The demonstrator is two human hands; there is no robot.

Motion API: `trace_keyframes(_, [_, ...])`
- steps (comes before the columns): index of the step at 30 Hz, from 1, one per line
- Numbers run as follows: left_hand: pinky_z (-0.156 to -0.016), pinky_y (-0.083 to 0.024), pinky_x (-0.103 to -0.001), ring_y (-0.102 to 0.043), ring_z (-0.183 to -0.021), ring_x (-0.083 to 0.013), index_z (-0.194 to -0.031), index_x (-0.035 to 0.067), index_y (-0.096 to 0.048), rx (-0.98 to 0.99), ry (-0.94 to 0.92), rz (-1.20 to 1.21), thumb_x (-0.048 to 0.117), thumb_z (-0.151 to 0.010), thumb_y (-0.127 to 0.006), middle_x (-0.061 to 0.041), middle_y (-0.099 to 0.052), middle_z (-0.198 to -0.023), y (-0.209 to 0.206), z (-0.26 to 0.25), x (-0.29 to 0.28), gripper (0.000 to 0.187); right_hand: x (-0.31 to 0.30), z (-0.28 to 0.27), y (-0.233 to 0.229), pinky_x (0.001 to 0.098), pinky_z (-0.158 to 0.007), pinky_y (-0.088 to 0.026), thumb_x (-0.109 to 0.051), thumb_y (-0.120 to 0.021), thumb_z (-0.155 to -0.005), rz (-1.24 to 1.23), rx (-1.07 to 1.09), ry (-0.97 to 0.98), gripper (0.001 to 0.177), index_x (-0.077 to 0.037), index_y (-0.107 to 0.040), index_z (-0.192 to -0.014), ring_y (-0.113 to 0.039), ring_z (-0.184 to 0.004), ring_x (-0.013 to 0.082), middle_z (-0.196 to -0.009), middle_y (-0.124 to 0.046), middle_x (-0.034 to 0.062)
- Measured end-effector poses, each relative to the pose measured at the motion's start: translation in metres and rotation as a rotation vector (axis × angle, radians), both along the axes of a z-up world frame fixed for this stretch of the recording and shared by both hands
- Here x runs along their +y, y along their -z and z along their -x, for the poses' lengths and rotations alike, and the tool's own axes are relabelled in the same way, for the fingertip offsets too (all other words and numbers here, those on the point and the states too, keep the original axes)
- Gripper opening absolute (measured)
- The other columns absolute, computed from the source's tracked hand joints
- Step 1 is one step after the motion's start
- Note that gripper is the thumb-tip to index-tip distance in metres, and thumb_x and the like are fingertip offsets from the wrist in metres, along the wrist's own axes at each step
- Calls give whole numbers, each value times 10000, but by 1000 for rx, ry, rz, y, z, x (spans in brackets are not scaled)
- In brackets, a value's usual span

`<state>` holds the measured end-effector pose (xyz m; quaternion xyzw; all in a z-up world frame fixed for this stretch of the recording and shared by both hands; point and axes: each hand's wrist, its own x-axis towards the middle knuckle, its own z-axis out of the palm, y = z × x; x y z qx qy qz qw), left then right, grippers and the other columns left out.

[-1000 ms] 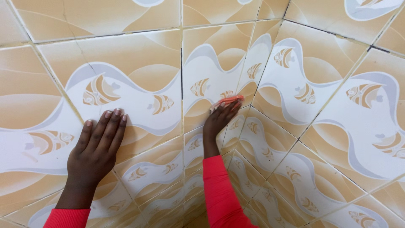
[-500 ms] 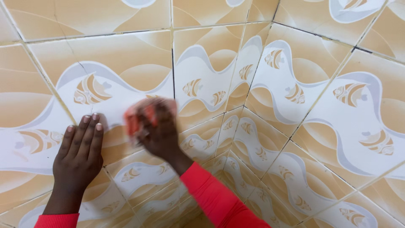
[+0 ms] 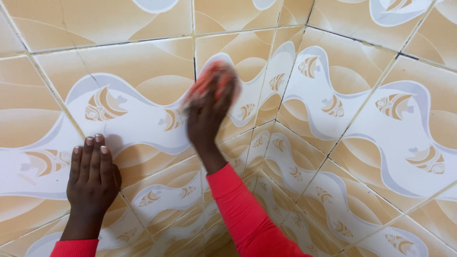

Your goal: The person cleans the tiled bathroom walls using a yellow sponge and a red cloth. They spray liquid from a plastic bottle onto the tiles, then wipe the surfaces with the sponge and cloth, moving across different wall sections and corners.

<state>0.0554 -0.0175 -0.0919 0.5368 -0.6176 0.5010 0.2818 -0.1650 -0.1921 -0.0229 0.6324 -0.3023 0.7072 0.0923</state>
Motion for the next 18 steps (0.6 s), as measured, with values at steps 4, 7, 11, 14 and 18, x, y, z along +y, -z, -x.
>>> trace_keyframes(4, [-1303,-336,-552,-523,-1489,-452,-1513,-114,-359,19,64,114,-10,-1063,-539,-344,-552,-1542,-15,14,2,496,81,-47,11,546,-1341,-204,-398,-490,-1101,145,427,-199,608,-211,-293,-1645,-231,-1608,395,-1703,-213,206])
trace_keyframes(7, [-1311,-273,-567,-481,-1509,-464,-1548,-107,-338,158,62,222,43,-1102,-541,-364,-498,-1559,-37,61,-10,513,69,-39,10,436,-1333,-244,-367,-501,-1133,248,613,-396,569,-184,-323,-1642,-266,-1618,257,-1712,-252,104])
trace_keyframes(11, [-1266,-296,-538,-498,-1481,-356,-1494,-65,-469,33,289,159,39,-1027,-500,-257,-555,-1537,-102,118,-52,479,1,-10,-36,443,-1341,-268,-321,-492,-1122,234,673,-197,578,-84,-377,-1636,-288,-1622,249,-1713,-300,100])
trace_keyframes(14, [-1307,-256,-482,-443,-1548,-297,-1558,-40,-468,-88,107,122,134,-1095,-472,-194,-514,-1620,-155,134,-76,495,-46,40,-71,440,-1340,-240,-389,-465,-1158,306,356,-122,548,-147,-326,-1630,-245,-1599,307,-1724,-253,148])
trace_keyframes(18, [-1286,-210,-460,-357,-1564,-259,-1584,3,-446,-247,-199,92,387,-1103,-436,-154,-428,-1662,-177,153,-88,616,-109,120,-70,510,-1371,-210,-359,-359,-1180,146,75,57,550,-120,-288,-1669,-234,-1650,407,-1748,-217,193])
